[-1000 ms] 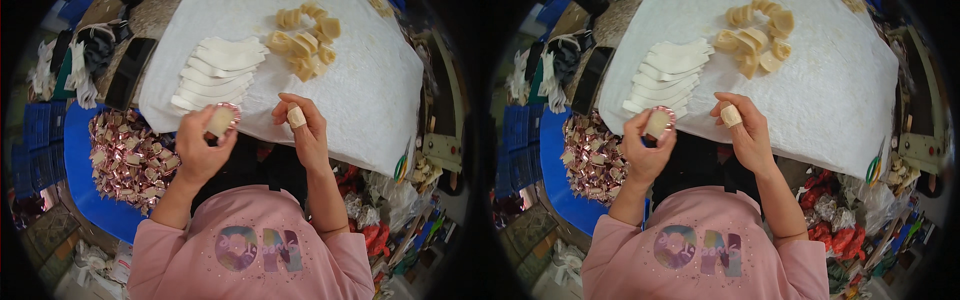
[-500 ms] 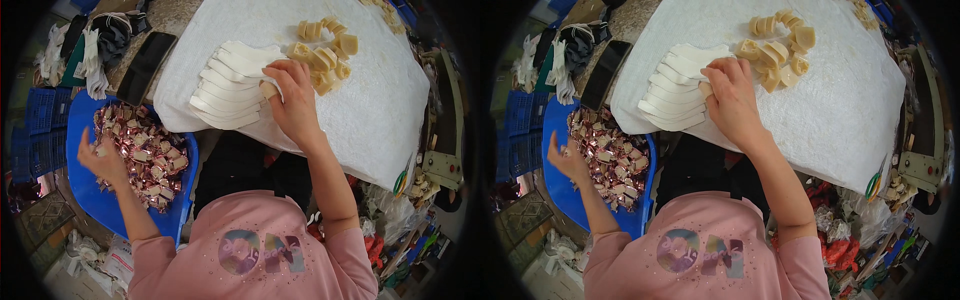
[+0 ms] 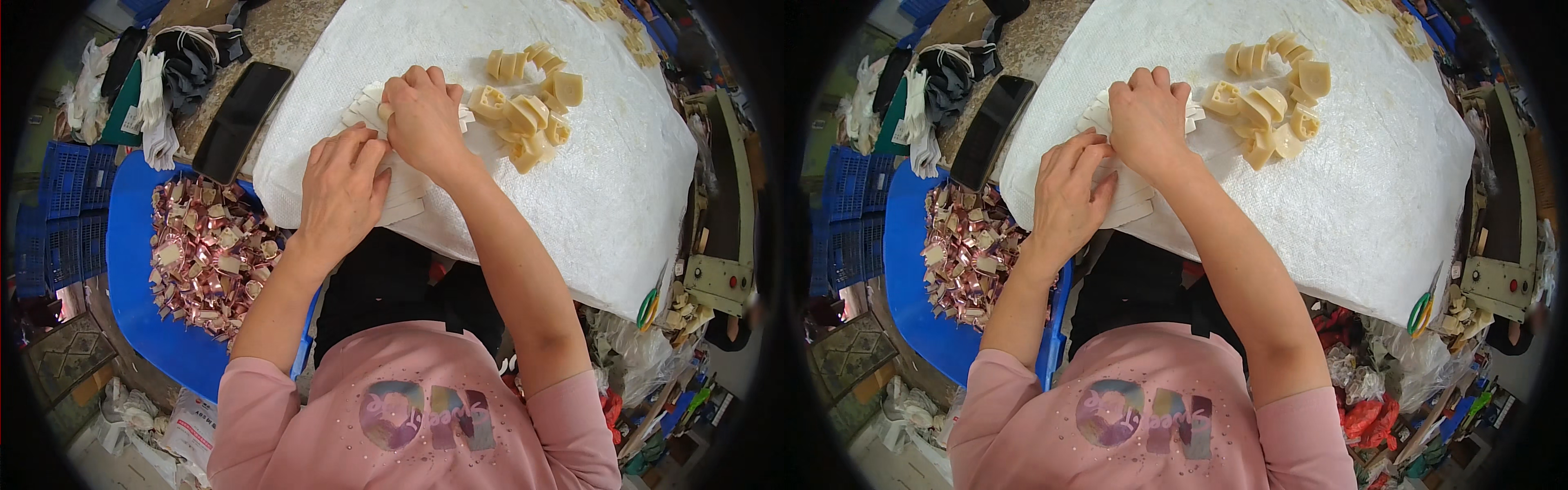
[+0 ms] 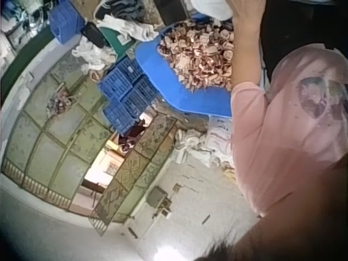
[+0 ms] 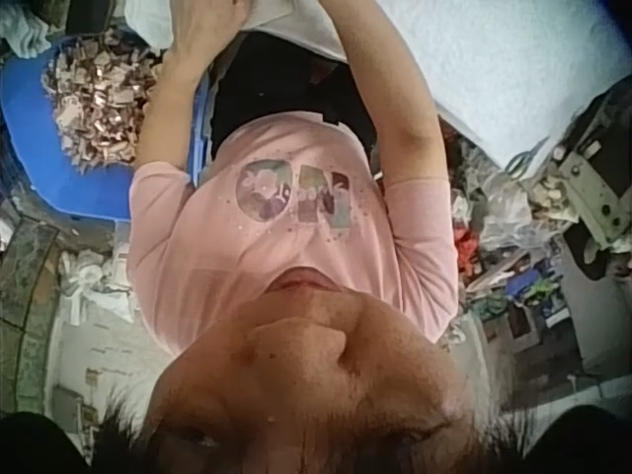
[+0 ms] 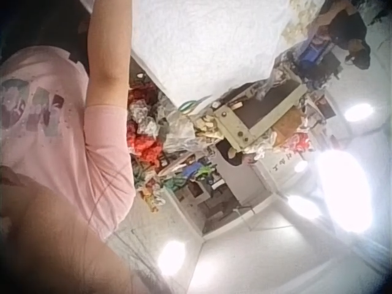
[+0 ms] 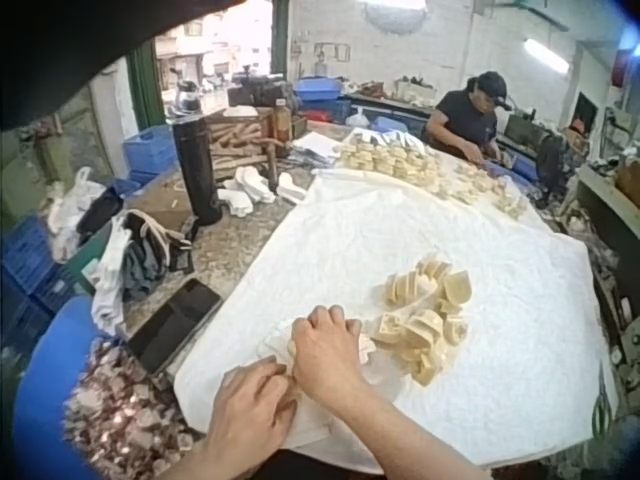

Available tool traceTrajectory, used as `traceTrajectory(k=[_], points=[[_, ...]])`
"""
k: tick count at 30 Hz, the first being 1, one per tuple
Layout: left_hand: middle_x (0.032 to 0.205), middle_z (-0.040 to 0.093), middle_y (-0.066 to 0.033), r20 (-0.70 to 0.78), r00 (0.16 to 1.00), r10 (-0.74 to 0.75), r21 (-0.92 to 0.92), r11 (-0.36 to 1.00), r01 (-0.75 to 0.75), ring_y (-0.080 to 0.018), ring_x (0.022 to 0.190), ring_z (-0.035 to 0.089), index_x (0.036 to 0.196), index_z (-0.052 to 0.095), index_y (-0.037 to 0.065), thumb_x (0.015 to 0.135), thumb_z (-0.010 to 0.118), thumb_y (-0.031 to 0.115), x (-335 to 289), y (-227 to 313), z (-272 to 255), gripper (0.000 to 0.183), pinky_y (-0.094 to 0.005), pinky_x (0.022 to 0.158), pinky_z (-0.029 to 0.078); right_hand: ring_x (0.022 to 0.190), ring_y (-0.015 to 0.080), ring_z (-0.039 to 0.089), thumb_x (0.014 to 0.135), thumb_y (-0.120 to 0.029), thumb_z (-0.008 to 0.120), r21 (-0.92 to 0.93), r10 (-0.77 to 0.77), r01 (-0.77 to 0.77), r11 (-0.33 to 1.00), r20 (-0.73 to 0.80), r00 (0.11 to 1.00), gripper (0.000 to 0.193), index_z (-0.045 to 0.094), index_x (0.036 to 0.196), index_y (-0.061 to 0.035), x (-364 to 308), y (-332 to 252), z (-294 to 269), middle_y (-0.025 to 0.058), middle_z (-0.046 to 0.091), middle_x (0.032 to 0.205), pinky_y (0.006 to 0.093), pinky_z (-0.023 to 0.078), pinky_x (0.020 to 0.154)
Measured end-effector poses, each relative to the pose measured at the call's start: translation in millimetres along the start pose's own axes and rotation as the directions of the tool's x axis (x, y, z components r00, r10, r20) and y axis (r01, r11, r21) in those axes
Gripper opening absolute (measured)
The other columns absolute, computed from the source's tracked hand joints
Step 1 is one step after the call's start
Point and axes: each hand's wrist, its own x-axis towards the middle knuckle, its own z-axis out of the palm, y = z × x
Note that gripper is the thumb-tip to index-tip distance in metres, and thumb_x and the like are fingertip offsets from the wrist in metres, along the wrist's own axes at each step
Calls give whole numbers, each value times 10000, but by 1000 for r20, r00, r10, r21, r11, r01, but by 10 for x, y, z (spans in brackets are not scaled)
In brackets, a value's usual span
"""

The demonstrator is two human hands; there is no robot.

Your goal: The recorder is shown assembling small white and cream-colored shoe components, specifically fitting a small internal heel or toe support into another piece.

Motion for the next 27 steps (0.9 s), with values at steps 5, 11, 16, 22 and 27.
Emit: traceTrajectory(k=[5,11,16,22,27], points=[[1089,571,-118,18,999,-29,-2,1000,29,-317,1016,541,969,587,40,685,664,24,-6,-4,11,295,-400,894,407,954,261,476,727,23,540,104,-70,75,992,-52,996,187,609,888,-41,-53,110,0,99,575,935,395,310,862],[1009,570,-128,-1,1000,28,73,997,-28,-270,968,568,949,575,23,675,660,35,-9,-17,-34,288,-383,856,395,792,155,571,785,35,556,908,176,115,402,-200,964,143,569,918,-16,-322,311,-393,66,603,881,252,443,711],[1135,561,-141,108,991,74,33,996,-78,-338,1064,529,1034,571,37,715,642,15,20,-64,-56,327,-418,989,357,819,110,540,855,3,560,942,389,231,245,-314,866,75,558,929,-11,-721,438,-1076,33,575,903,248,437,766],[1105,563,-183,159,948,275,-185,952,-245,-342,1022,537,1158,540,-2,785,617,86,155,524,-300,391,-446,920,382,917,245,513,778,-4,587,668,89,193,719,-364,927,159,551,930,-34,-1158,246,-831,105,544,923,346,405,828],[884,604,-137,270,963,2,-549,822,152,-247,813,573,1012,606,-21,876,543,137,-112,577,36,218,-312,704,427,938,272,482,775,-124,652,700,73,189,689,-326,943,255,562,999,-40,-1272,528,-791,120,503,1023,356,411,804]])
